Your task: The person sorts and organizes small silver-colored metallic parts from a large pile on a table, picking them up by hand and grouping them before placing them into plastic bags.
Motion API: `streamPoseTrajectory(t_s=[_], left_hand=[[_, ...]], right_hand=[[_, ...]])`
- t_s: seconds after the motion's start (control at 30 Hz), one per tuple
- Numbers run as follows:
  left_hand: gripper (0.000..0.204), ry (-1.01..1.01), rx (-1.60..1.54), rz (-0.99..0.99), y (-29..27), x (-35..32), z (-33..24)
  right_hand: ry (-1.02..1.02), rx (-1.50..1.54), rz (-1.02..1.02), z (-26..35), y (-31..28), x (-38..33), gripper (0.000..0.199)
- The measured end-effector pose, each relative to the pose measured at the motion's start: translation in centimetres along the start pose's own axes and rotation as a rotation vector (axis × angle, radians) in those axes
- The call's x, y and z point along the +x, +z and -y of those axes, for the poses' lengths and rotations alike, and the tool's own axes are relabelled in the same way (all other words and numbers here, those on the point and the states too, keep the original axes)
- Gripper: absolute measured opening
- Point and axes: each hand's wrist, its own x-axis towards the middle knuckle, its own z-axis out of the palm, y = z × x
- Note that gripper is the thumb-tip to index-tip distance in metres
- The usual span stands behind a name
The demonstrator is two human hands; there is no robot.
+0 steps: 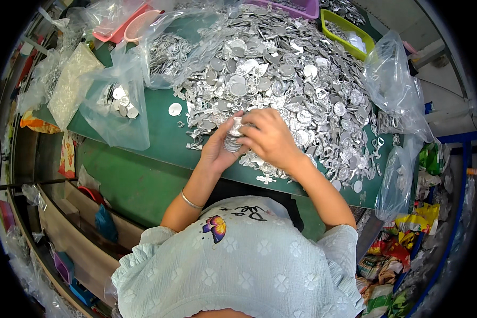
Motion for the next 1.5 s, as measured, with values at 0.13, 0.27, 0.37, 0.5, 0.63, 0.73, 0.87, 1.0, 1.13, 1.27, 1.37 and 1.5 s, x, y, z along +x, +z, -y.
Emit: streamPoseTrajectory(t_s=[0.13,0.27,0.37,0.5,0.63,0.73,0.87,1.0,1.13,1.27,1.37,1.5], left_hand=[[0.038,0.012,-0.242,0.178,-1.0,-0.3,0.0],[0.035,0.23,-0.163,-0.027,-0.5,-3.2,-2.6],[0.031,0.536,-0.126,-0.125,-0.6,-5.4,-6.2],[0.023,0.961,-0.057,-0.355,-0.4,-6.6,-12.7],[0.02,1.119,-0.007,-0.486,-3.8,-5.2,-20.2],[0.029,1.099,0.036,-0.49,-4.6,-4.3,-21.7],[0.036,1.367,0.437,-0.619,-0.4,-4.7,-15.5],[0.032,1.349,1.227,-0.361,2.0,-4.2,-8.2],[0.038,1.022,1.544,0.011,3.3,0.6,-4.4],[0.031,1.057,1.941,0.066,1.8,5.6,-3.8],[0.026,1.104,1.9,0.05,0.7,5.9,-3.7],[0.025,1.103,1.849,-0.102,-0.1,4.5,-4.5]], right_hand=[[0.243,0.009,-0.197,-3.4,-0.2,1.7,0.016],[0.227,-0.267,0.097,-5.8,1.9,1.2,0.037],[0.242,-0.354,0.136,-6.0,2.8,0.4,0.036],[0.334,-0.349,0.141,-5.2,2.8,0.9,0.036],[0.284,-0.338,0.157,-5.7,2.7,1.1,0.035],[0.213,-0.35,0.125,-6.1,2.7,0.5,0.032],[0.248,-0.324,0.108,-6.1,2.0,0.3,0.022],[0.162,-0.334,0.005,-6.9,1.8,0.0,0.016],[0.25,-0.211,-0.198,-7.1,1.4,-0.6,0.008],[0.58,0.01,-0.41,-7.6,1.2,-2.2,0.009],[0.857,0.35,-0.425,-7.9,0.4,-3.0,0.014],[0.994,0.696,-0.366,-7.0,-1.5,-3.2,0.017]])
